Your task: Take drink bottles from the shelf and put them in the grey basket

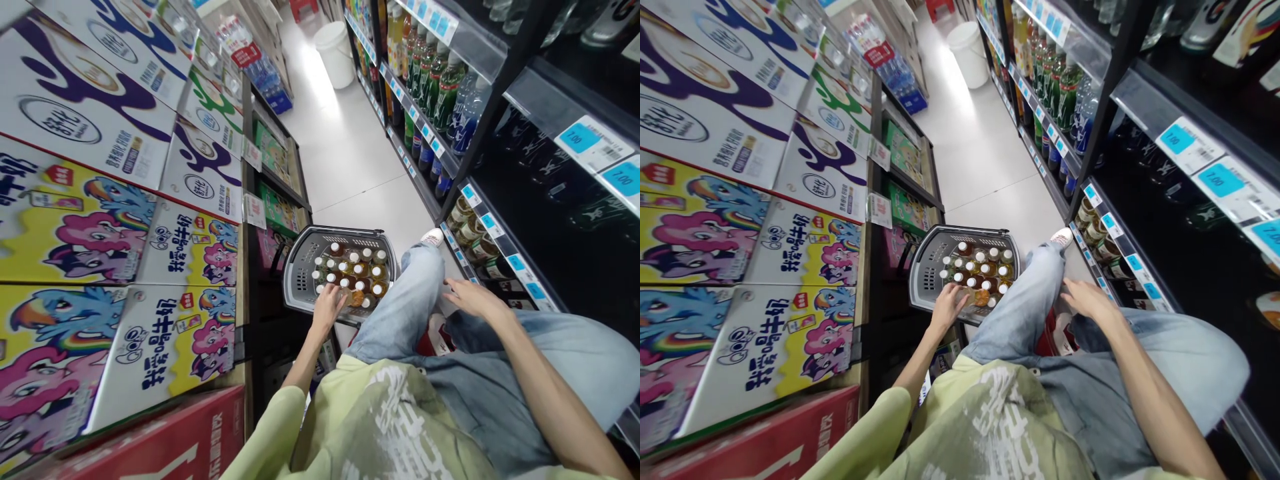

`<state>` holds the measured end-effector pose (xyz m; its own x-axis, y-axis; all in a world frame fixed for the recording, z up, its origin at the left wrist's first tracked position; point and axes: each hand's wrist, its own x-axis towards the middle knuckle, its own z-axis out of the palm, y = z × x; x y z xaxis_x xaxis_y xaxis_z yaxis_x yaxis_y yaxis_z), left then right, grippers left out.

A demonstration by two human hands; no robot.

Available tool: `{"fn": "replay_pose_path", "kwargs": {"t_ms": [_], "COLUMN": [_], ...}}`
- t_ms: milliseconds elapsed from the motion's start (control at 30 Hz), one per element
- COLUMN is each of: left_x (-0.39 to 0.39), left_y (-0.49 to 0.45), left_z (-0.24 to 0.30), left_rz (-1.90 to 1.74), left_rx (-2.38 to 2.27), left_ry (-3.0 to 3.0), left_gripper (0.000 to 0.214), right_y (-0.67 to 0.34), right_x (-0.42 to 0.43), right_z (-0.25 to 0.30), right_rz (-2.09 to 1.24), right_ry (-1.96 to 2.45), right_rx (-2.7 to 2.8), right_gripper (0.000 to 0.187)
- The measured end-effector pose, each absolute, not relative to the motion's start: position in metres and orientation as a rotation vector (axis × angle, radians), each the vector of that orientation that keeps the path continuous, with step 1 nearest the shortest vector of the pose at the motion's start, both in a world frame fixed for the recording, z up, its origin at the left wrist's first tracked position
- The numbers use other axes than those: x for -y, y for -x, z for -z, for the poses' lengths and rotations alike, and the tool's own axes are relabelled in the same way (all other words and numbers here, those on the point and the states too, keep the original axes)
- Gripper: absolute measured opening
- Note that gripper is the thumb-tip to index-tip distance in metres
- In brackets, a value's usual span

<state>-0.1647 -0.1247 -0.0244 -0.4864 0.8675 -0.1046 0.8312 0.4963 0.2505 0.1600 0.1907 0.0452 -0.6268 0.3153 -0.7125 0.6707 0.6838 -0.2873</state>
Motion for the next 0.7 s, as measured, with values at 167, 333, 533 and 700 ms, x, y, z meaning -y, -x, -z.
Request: {"fn": "replay_pose_path", "kwargs": {"t_ms": [167, 333, 533, 700], "left_x": [0.127, 0.1, 0.065, 0.05], "left_y": [0.15, 0.119, 0.096, 0.101], "left_z": [0.016, 0.01, 0.002, -0.003], "left_rz": [-0.326, -0.19, -0.036, 0.069], "left_rx": [-2.393, -2.278, -2.117, -2.071], "left_ry": [-1.473, -1.497, -1.501, -1.447], "left_gripper": [0.027, 0.021, 0.028, 0.038], "right_y": [-0.163, -0.168, -0.168, -0.165], "right_x": [-0.192, -0.195, -0.196, -0.195], "right_z": [-0.039, -0.03, -0.028, -0.031], "right_rz": [0.739, 0.751, 0.749, 0.746], "right_ry": [-0.747, -0.758, -0.764, -0.739], "right_rx": [-2.27, -2.275, -2.278, -2.284], "right_gripper": [0.05, 0.049, 0.047, 0.05]}}
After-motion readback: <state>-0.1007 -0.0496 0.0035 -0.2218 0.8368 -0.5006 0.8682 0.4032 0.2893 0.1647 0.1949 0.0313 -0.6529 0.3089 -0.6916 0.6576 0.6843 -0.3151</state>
